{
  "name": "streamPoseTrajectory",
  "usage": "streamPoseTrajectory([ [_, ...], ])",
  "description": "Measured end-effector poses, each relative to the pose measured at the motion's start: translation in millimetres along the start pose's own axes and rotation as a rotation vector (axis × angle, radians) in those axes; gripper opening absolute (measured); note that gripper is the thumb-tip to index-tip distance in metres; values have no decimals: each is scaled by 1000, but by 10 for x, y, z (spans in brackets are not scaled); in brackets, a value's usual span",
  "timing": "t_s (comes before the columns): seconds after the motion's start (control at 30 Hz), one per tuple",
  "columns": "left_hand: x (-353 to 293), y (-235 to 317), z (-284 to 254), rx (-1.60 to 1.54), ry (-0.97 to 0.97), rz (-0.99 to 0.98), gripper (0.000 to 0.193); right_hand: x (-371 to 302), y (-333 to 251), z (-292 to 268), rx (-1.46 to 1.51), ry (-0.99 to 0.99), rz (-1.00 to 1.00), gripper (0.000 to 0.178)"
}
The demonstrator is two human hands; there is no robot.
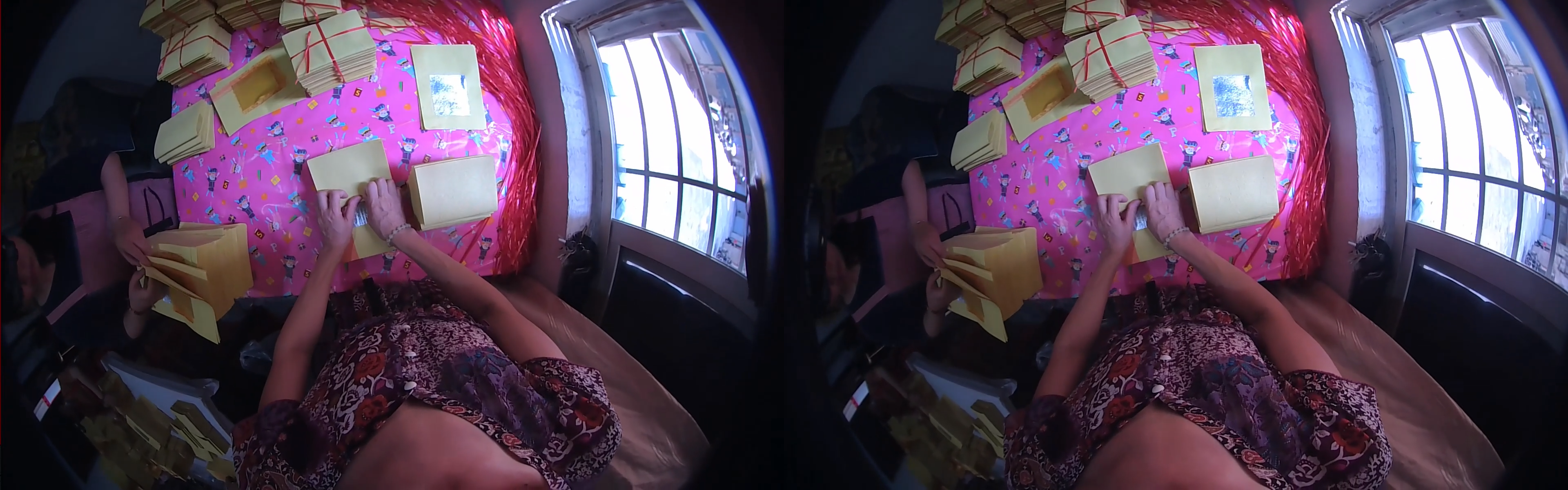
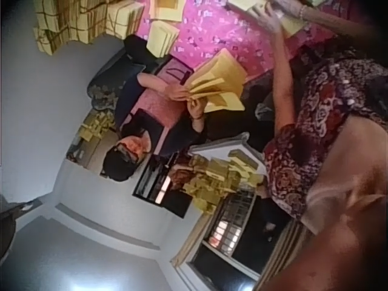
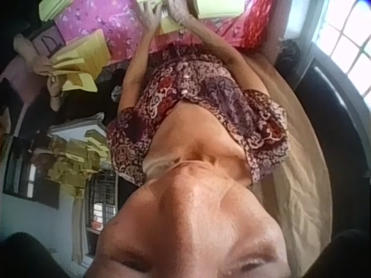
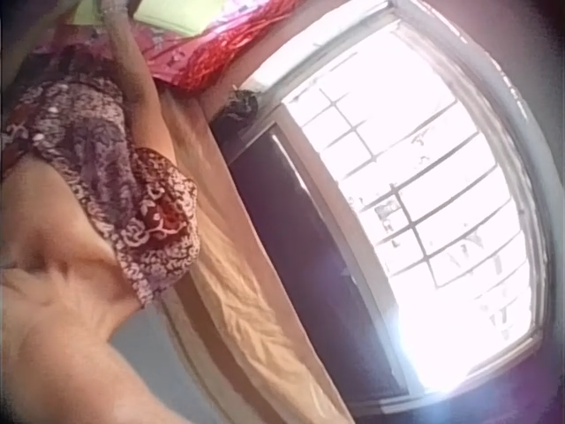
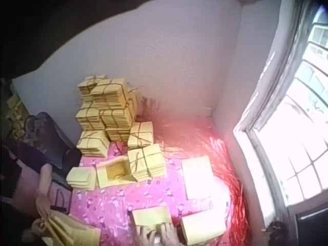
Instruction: Applying foil centers to yellow sheets of paper and stacking them into bundles.
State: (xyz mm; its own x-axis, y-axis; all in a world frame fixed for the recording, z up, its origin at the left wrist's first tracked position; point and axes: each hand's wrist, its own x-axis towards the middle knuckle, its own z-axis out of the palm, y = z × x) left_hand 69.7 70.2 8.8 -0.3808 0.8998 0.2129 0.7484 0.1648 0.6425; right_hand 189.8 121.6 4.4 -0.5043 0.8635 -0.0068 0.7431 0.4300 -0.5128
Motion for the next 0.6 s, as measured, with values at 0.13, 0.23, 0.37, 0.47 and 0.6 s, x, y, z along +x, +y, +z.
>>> streamPoseTrajectory([
  [0.13, 22, 45, 6, 23, 11, 60, 27, -14, -2, -18, -19, 68, -5, 15],
  [0.23, -10, 10, 24, 44, 24, 19, 26, -13, -69, -68, 13, 76, -10, 14],
  [0.37, -47, 56, 44, 169, 68, 84, 23, -50, -64, -125, 62, 110, -45, 14],
  [0.47, -36, 153, 56, 242, 49, 47, 22, -38, -81, -159, 82, 106, -11, 16],
  [0.6, -15, 106, -47, 213, 39, 50, 18, -24, -34, -138, 89, 87, -69, 19],
])
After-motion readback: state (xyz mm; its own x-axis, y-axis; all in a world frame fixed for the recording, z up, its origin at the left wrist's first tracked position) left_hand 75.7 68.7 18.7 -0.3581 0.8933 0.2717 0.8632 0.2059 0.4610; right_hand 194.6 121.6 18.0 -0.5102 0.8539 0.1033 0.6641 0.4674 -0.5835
